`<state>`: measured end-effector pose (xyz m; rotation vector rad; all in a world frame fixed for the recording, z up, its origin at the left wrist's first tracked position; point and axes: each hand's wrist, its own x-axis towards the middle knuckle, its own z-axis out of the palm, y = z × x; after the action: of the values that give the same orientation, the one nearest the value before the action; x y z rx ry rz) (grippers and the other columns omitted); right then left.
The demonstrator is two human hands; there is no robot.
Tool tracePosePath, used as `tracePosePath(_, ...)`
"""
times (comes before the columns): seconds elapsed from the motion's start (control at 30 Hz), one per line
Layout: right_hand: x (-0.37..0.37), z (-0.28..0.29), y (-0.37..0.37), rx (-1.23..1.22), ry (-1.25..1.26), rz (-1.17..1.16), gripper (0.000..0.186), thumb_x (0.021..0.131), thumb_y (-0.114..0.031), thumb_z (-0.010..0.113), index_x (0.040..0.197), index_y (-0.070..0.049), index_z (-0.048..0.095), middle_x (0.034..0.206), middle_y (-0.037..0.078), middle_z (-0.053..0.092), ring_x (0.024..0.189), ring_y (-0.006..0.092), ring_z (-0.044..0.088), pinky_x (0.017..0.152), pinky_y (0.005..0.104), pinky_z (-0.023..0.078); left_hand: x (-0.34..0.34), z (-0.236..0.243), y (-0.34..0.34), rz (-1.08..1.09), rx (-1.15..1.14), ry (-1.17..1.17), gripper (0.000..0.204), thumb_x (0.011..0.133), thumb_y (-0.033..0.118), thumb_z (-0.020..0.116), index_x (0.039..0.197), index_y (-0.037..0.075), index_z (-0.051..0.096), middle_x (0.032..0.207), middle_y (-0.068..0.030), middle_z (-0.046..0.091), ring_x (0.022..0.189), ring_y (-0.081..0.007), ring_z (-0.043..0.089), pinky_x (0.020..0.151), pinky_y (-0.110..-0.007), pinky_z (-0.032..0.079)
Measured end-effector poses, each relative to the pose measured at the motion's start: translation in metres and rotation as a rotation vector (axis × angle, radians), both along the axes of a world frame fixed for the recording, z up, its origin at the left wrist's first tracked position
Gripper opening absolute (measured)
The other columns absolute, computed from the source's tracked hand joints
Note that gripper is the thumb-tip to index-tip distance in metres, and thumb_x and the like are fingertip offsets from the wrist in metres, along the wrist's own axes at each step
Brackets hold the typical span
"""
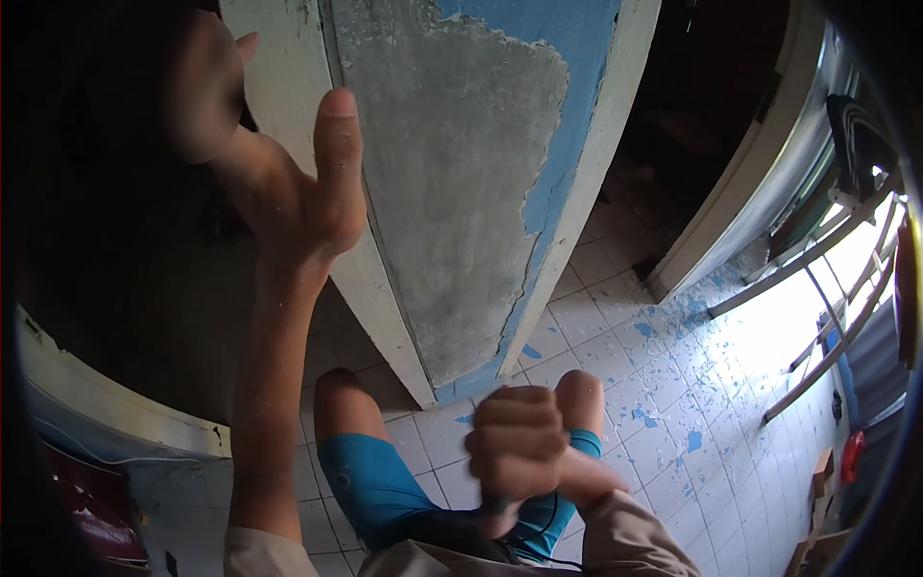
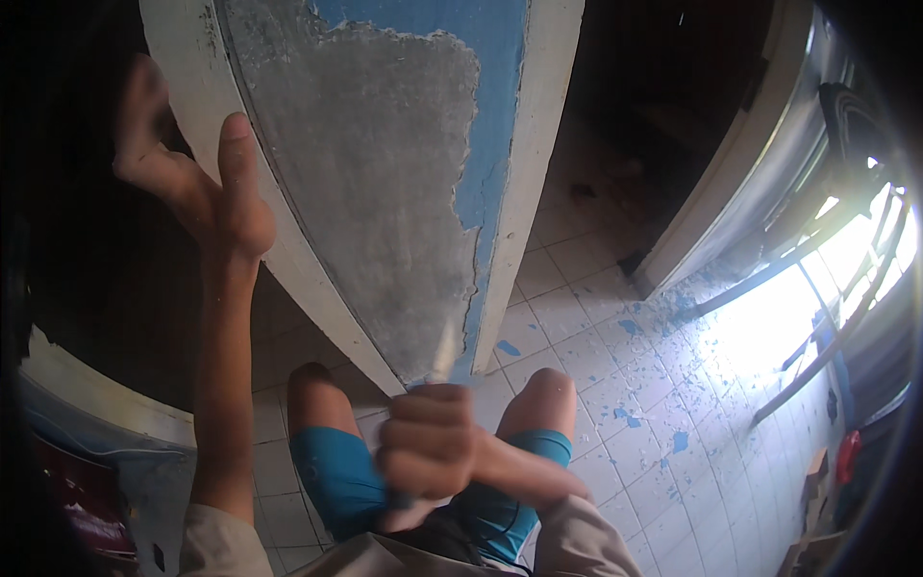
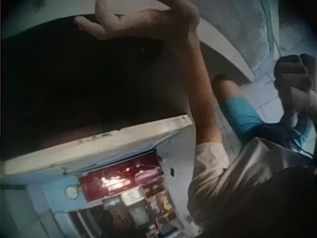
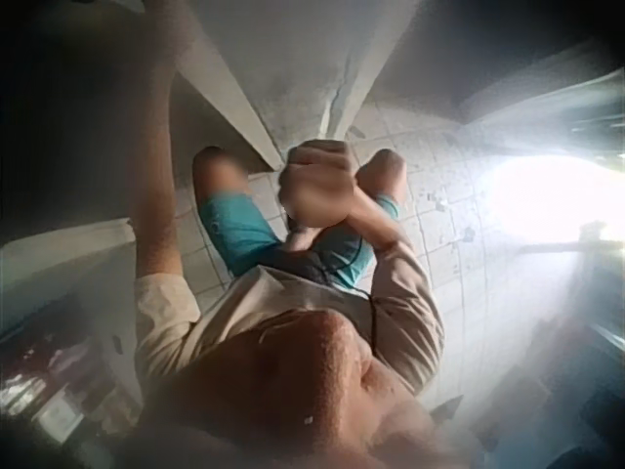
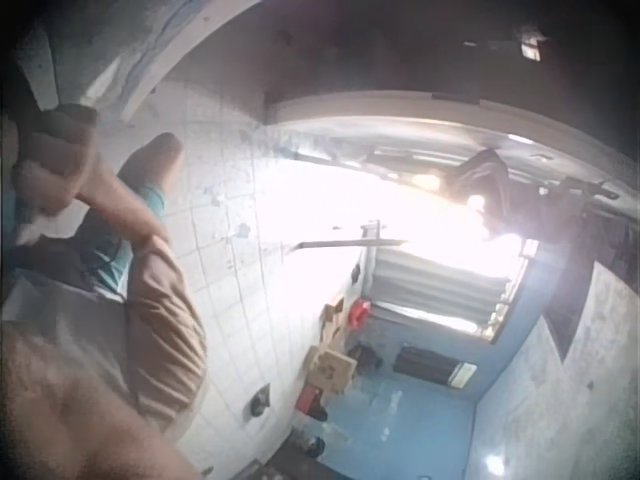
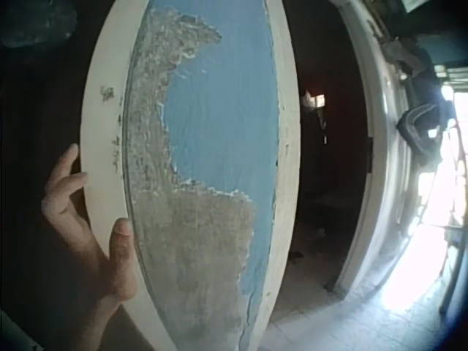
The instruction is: The person scrapes old paint from a wall surface using a metal scraper tool, handling the tool with one hand while the other hand rests on the wall frame.
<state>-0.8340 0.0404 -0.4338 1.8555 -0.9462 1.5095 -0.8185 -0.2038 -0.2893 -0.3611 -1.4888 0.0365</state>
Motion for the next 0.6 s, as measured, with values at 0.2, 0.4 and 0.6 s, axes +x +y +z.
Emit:
tracePosePath(0.2, 0.0, 0.041, -0.071, -0.452, 0.23, -0.071, 0.045, 0.103, -0.034, 0.052, 0.066, -0.01, 0.044, 0.062, 0.002, 0.049, 0.047, 0.0161, 0.048, 0.043, 0.0286, 0.038, -0.001, 0.002, 0.004, 0.017, 0.03, 0.0, 0.058, 0.102, 0.021, 0.064, 0.143, 0.0, 0.029, 0.158, -0.0299, 0.027, 0.143, -0.038, 0.036, 0.122, -0.057, 0.03)
tracePosePath(0.4, -0.042, 0.039, -0.069, -0.406, 0.2, -0.272, 0.044, 0.102, -0.033, 0.05, 0.064, -0.012, 0.042, 0.061, 0.0, 0.047, 0.048, 0.0158, 0.048, 0.045, 0.0287, 0.037, 0.009, -0.001, -0.002, 0.042, 0.007, -0.036, 0.059, 0.102, 0.021, 0.064, 0.143, -0.001, 0.028, 0.158, -0.0317, 0.027, 0.144, -0.039, 0.035, 0.122, -0.058, 0.03)
tracePosePath(0.6, -0.031, 0.055, -0.053, -0.287, 0.235, -0.112, 0.026, 0.091, -0.017, 0.055, 0.07, -0.009, 0.044, 0.061, -0.002, 0.04, 0.05, 0.0167, 0.05, 0.044, 0.0302, 0.036, -0.01, 0.002, 0.007, -0.079, 0.034, 0.011, 0.058, 0.102, 0.02, 0.063, 0.142, -0.002, 0.028, 0.158, -0.0346, 0.026, 0.143, -0.0396, 0.036, 0.121, -0.058, 0.032)
